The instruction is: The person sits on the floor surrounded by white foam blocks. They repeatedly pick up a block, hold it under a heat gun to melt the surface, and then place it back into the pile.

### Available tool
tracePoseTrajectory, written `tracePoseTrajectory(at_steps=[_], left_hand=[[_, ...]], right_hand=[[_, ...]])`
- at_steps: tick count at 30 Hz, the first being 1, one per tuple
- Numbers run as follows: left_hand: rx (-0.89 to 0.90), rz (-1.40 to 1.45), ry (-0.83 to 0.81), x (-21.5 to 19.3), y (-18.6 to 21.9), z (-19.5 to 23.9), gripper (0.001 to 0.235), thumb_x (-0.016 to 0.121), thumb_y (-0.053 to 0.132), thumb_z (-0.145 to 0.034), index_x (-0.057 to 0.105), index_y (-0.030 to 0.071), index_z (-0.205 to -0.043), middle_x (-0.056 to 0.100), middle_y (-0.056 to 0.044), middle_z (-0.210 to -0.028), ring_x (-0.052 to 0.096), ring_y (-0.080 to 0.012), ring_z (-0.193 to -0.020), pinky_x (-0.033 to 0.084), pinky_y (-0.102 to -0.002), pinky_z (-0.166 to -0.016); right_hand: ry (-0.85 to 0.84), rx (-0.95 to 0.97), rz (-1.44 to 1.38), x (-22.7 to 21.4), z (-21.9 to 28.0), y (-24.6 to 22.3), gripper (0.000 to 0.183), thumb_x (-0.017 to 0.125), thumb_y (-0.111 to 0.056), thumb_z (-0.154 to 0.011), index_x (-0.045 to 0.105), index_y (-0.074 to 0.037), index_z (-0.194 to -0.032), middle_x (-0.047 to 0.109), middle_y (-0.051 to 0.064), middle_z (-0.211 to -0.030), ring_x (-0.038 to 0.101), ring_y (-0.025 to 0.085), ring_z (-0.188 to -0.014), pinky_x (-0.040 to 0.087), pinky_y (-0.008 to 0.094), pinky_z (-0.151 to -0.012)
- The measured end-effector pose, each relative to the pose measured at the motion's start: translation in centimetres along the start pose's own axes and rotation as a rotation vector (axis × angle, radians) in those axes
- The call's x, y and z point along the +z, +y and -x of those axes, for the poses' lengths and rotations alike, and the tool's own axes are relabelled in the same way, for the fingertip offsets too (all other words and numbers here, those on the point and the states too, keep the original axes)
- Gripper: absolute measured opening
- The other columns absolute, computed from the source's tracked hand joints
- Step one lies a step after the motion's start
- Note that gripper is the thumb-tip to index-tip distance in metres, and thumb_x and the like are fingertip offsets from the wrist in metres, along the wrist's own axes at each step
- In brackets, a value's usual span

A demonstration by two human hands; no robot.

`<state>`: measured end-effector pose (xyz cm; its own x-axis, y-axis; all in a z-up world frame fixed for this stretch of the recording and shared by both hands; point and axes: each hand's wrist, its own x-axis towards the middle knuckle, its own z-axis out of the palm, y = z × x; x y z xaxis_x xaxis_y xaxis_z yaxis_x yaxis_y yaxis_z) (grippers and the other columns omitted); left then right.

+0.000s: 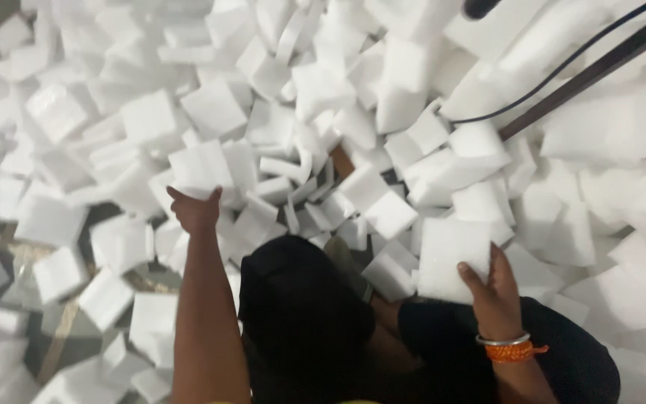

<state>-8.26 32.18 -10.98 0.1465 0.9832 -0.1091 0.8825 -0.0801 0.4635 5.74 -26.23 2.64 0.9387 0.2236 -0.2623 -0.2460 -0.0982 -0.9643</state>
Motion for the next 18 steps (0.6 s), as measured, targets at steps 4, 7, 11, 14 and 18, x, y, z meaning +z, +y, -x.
tracePoseTrajectory(at_steps=[4,7,11,14,18], left_hand=[[-0.023,-0.009,-0.03,0.1,3.1,1.5,0.117,0.091,0.049,-0.073,0.023,0.012,-0.161,0.038,-0.033,-0.144,0.055,-0.049,-0.125,0.053,-0.051,-0.098],[-0.086,0.058,-0.119,-1.5,5.0,1.9,0.124,0.094,0.044,-0.066,0.021,0.007,-0.16,0.036,-0.033,-0.14,0.053,-0.0491,-0.122,0.054,-0.051,-0.097],[-0.118,0.087,-0.268,-3.6,6.1,2.8,0.118,0.094,0.04,-0.059,0.031,0.009,-0.154,0.037,-0.028,-0.142,0.054,-0.0454,-0.124,0.06,-0.051,-0.091],[-0.014,0.04,-0.22,-3.6,6.1,4.1,0.102,0.092,0.043,-0.067,0.042,0.005,-0.148,0.044,-0.028,-0.141,0.052,-0.0458,-0.127,0.055,-0.053,-0.096],[0.21,0.494,-0.232,-3.1,7.3,6.4,0.083,0.075,0.045,-0.087,0.046,-0.003,-0.148,0.06,-0.027,-0.14,0.061,-0.0395,-0.126,0.052,-0.046,-0.105]], right_hand=[[0.002,0.029,0.02,0.2,-0.4,0.1,0.074,0.072,-0.018,-0.086,0.041,0.004,-0.15,0.062,0.019,-0.132,0.062,0.026,-0.119,0.054,0.038,-0.095],[-0.001,0.019,0.043,0.2,-0.2,0.2,0.073,0.072,-0.018,-0.087,0.041,0.004,-0.149,0.063,0.02,-0.13,0.063,0.026,-0.119,0.054,0.038,-0.095],[0.007,0.044,0.065,0.2,0.0,0.3,0.073,0.071,-0.017,-0.085,0.042,0.003,-0.149,0.063,0.021,-0.129,0.064,0.026,-0.117,0.055,0.038,-0.094],[0.02,0.004,0.042,0.3,-0.2,0.3,0.073,0.072,-0.016,-0.086,0.042,0.004,-0.149,0.063,0.022,-0.13,0.063,0.027,-0.117,0.054,0.038,-0.095],[0.039,0.049,0.06,0.0,-0.4,0.5,0.073,0.072,-0.017,-0.087,0.041,0.003,-0.149,0.061,0.022,-0.13,0.063,0.027,-0.118,0.055,0.038,-0.096]])
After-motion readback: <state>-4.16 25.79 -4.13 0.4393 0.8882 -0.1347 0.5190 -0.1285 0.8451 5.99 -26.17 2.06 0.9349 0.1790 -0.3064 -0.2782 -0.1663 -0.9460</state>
